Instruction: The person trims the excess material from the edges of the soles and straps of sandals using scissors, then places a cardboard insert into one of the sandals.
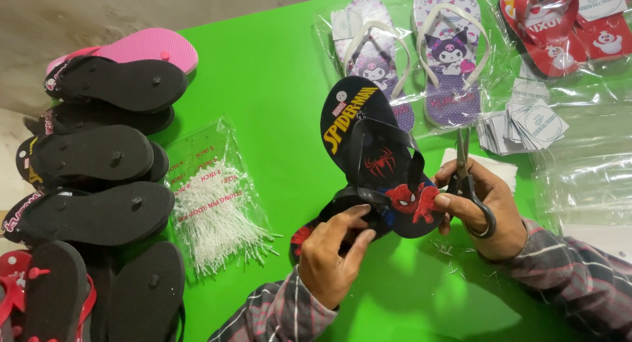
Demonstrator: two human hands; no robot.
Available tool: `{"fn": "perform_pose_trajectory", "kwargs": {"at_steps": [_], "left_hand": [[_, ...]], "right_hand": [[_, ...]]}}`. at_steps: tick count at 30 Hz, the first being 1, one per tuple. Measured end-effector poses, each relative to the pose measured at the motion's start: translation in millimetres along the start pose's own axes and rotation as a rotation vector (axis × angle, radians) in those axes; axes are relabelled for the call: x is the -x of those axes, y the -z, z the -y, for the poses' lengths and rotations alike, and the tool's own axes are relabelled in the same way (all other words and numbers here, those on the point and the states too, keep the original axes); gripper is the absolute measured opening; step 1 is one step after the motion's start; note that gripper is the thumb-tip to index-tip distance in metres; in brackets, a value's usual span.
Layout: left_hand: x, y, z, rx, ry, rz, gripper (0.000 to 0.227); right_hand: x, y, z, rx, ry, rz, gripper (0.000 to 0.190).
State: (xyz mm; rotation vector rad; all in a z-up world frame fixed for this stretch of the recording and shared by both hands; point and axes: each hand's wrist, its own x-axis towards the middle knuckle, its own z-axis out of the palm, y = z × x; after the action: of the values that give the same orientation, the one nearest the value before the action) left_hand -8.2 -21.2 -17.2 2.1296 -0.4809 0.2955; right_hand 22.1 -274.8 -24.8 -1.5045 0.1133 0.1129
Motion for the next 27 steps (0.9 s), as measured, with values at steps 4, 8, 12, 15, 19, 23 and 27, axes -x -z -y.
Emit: {"fn": "perform_pose_trajectory", "kwargs": {"at_steps": [4,8,12,15,19,23,27], "left_hand": [[-14.3,19.1,-10.9,0.52,0.156,0.142,0.036],[-10.7,20.2,-4.1,0.377,0.25,0.002,0.047],[-3.6,14.4,8.3,0.656,0.47,0.079,0.077],[-1.1,10.4,15.6,1.01,0.569,0.082,0.067],[-2.9,20.0,19.5,0.825,0.491,-0.014,0.063],[-11.8,46.5,23.9,0.435,0.395,-0.178,0.048],[-12.0,60.6,36.0,-0.048,0.441,-0.202,0.039]], "right_hand": [[0.6,1.4,-5.5,-0.069,-0.01,-0.015,0.031],[6.6,-1.2,4.0,-0.074,0.001,0.086,0.033],[15.1,-6.4,9.6,-0.007,0.144,0.363,0.034],[20.9,-3.3,1.8,0.219,0.146,0.375,0.036],[14.1,-8.0,13.9,0.479,0.371,0.334,0.032],[8.9,-2.7,0.5,0.847,0.45,0.283,0.048],[-0.5,-13.0,1.8,0.872,0.204,0.262,0.047]]}}
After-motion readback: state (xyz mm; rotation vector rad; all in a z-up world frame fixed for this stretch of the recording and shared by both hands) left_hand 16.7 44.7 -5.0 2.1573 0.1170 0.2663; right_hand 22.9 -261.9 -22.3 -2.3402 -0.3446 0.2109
